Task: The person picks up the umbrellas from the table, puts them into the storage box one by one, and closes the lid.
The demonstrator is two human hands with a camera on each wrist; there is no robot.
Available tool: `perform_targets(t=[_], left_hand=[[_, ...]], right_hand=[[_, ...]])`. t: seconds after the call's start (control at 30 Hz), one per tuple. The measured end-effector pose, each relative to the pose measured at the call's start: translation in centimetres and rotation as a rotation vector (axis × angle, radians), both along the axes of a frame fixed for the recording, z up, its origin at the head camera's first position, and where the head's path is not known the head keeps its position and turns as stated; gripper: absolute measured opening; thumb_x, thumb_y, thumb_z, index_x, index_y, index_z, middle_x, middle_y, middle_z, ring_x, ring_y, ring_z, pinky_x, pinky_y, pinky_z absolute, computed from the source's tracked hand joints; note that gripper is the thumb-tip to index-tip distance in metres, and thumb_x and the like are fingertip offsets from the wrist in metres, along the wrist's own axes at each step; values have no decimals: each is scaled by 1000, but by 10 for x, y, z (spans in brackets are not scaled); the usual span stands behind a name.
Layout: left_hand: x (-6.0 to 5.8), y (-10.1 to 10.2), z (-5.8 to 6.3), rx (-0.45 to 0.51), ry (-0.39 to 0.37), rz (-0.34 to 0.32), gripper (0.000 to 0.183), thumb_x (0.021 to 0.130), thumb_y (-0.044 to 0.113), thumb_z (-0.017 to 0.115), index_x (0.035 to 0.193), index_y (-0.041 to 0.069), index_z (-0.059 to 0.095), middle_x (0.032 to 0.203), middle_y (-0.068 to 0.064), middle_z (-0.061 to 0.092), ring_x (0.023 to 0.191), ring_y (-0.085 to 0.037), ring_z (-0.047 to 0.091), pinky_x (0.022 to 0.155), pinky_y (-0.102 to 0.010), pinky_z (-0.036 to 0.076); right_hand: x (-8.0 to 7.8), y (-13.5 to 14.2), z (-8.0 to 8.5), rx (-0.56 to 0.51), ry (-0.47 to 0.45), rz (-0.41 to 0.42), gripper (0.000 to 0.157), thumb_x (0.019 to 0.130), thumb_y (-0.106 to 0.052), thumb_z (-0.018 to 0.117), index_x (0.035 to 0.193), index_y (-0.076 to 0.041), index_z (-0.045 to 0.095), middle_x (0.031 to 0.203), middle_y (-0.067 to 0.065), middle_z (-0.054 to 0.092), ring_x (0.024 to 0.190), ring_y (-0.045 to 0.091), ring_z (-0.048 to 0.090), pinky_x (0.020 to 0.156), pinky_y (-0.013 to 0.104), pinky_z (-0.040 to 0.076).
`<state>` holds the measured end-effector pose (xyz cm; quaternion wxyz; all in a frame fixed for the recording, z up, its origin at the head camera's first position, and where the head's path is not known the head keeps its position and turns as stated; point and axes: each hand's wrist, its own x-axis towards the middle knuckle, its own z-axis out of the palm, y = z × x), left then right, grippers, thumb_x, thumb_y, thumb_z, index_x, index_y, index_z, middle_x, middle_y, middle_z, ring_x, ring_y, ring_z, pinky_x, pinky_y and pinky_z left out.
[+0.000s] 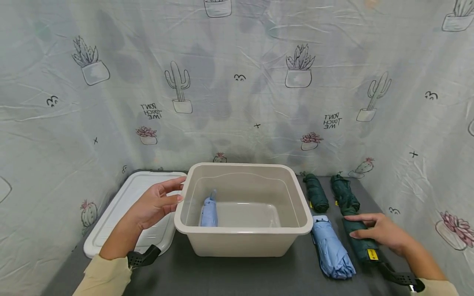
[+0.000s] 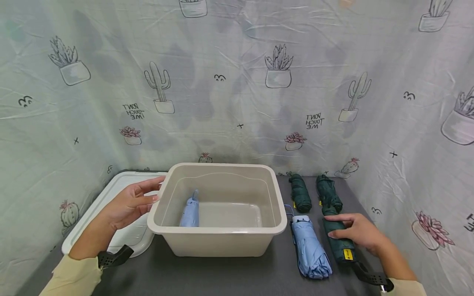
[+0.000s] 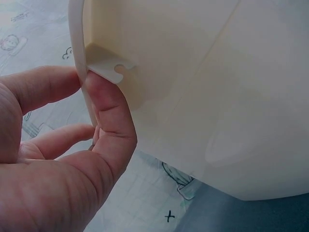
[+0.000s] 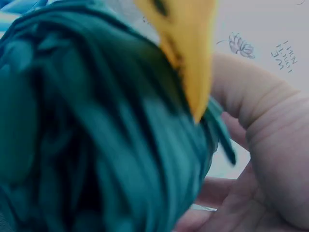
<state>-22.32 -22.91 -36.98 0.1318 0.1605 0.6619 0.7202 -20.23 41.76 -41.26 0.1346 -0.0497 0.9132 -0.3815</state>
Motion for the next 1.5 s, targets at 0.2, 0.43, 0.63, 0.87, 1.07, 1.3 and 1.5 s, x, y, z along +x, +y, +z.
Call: perform_targets(t=[0.2, 0.43, 0.63, 0.87, 1.07, 1.3, 1.5], left_hand=[[-1, 0, -2, -3, 2, -5, 70, 99, 0, 63, 159, -3, 27, 131, -13, 55, 110, -20, 70, 90, -36, 61], [-1, -1, -2, -8, 17, -13, 68, 100, 0, 62, 159, -2, 30, 128, -10, 56, 110, -18, 69, 90, -36, 62], [-1, 0, 0, 1, 12, -14, 69, 99, 0, 63, 159, -3, 29, 128, -10, 56, 109, -18, 70, 90, -36, 62], [-1, 1, -1, 12, 1, -16, 69, 99, -2, 62, 159, -4, 28, 128, -11, 55, 109, -18, 70, 89, -34, 62], [0, 1, 0, 19, -1, -22, 70, 99, -3, 61, 159, -5, 26, 129, -10, 55, 109, -18, 70, 89, -34, 62], [0, 1, 0, 35, -5, -33, 70, 99, -3, 60, 160, -5, 24, 129, -9, 57, 110, -17, 70, 90, -34, 61], [0, 1, -2, 41, -1, -42, 68, 100, -3, 59, 160, -3, 26, 129, -10, 57, 110, -18, 70, 90, -35, 61]], right_hand=[[0, -9, 16, 21, 48, -16, 60, 90, -29, 79, 142, -5, 60, 151, 31, 47, 125, 32, 53, 82, 33, 54], [-1, -26, 38, -9, 83, -16, 61, 92, -30, 77, 145, -5, 57, 154, 31, 43, 132, 46, 47, 85, 37, 54], [-2, -43, 59, -43, 112, 7, 61, 93, -30, 76, 147, -7, 56, 155, 29, 42, 128, 36, 51, 84, 36, 56], [-2, -65, 82, -82, 167, 43, 59, 94, -29, 75, 147, -9, 57, 157, 24, 43, 111, 0, 53, 80, 28, 56], [-5, -80, 97, -136, 176, 47, 58, 95, -27, 75, 148, -12, 56, 154, 21, 44, 70, -1, 47, 58, 28, 49], [-9, -100, 112, -280, 116, 74, 57, 95, -21, 74, 148, -11, 55, 144, 13, 54, 46, 11, 39, 49, 33, 49], [-12, -118, 124, -335, 63, 103, 48, 96, -19, 73, 141, -8, 61, 122, -3, 70, 57, 10, 57, 62, 31, 58]])
